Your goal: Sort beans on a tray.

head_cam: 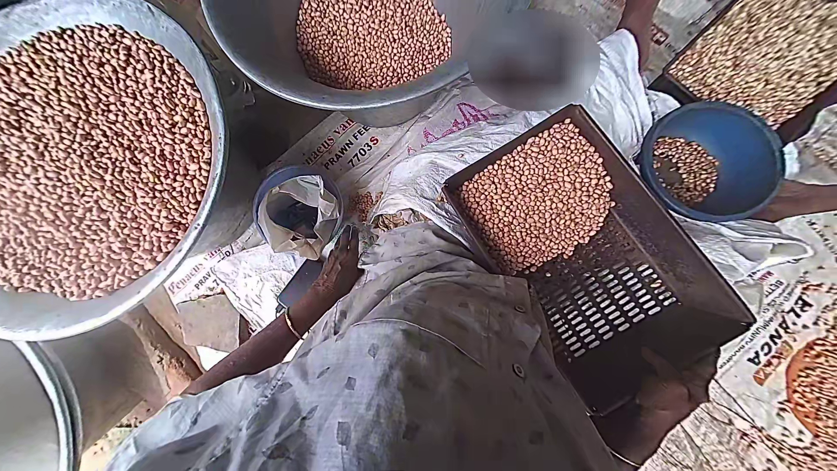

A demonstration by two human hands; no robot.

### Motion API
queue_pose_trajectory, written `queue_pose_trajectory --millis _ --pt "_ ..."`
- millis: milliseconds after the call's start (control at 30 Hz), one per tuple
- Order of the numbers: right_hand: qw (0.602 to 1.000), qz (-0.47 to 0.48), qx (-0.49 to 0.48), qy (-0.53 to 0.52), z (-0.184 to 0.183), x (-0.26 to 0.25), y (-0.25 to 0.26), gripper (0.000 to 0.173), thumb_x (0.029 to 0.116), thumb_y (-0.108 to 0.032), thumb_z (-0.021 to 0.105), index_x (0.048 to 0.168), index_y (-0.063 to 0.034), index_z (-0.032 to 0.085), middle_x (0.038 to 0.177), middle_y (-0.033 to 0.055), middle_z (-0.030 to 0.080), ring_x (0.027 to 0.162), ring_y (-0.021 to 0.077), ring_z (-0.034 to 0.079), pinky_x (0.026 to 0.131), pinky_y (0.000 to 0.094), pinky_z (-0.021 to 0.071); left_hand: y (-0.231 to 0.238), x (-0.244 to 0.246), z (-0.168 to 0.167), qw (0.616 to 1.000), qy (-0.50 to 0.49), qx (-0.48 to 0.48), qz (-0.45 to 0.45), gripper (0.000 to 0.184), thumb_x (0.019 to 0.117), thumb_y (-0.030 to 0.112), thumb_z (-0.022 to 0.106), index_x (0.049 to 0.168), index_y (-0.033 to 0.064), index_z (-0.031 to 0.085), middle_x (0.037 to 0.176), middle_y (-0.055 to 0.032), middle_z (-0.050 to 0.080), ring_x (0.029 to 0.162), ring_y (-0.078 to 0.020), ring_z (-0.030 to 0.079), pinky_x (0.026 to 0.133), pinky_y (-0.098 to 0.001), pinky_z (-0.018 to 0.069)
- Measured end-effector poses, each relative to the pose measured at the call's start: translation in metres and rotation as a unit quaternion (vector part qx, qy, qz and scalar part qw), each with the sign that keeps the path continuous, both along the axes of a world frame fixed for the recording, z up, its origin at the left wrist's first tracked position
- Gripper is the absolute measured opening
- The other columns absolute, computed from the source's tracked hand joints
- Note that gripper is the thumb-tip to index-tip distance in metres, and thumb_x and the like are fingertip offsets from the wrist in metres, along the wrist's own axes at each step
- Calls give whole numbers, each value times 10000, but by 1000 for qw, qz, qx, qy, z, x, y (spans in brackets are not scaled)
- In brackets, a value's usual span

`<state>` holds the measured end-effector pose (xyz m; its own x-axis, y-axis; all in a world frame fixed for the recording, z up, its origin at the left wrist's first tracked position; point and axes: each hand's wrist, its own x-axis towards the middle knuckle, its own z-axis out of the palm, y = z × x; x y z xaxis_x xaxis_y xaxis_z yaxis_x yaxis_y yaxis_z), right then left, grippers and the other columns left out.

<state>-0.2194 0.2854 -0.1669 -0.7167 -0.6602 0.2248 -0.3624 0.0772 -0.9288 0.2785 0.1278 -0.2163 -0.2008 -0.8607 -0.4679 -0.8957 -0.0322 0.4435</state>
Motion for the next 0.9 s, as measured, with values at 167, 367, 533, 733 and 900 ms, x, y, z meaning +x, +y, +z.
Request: queue_pose_trajectory --millis 167,367,533,733,900 --pt "994 -50 84 -39 26 20 -13 812 836 105 521 1584 42 210 1552 147 419 1309 23 515 1070 166 436 -27 -22 -80 973 50 -196 112 620 1012 138 572 1492 -175 337 1594 -402 234 1506 -489 281 1218 -549 292" --pt "992 -78 81 -59 25 20 -15 809 844 95 510 1597 28 222 1593 187 376 1341 80 507 1076 188 432 -62 -31 -128 929 140 -298 171 778 887 102 616 1550 -125 280 1602 -350 292 1510 -491 269 1226 -607 230" --pt "989 -97 75 -88 28 27 -20 801 864 116 497 1607 1 222 1604 166 365 1336 84 506 1070 200 437 -94 -37 -110 935 203 -279 78 710 890 -117 544 1559 -69 313 1576 -358 301 1471 -515 304 1170 -657 278" --pt "989 -93 50 -101 23 24 -14 803 844 90 499 1598 -4 239 1565 140 414 1281 45 533 1030 183 461 -119 -39 -96 965 68 -244 72 369 992 -11 548 1352 -89 551 1416 -362 480 1322 -545 471 1073 -675 381" --pt "990 -84 -9 -111 8 19 -5 803 833 73 508 1590 18 248 1552 135 441 1281 51 548 1032 192 476 -124 -34 -83 974 -50 -216 50 523 884 86 730 1316 -126 523 1336 -358 543 1110 -515 637 896 -621 533"
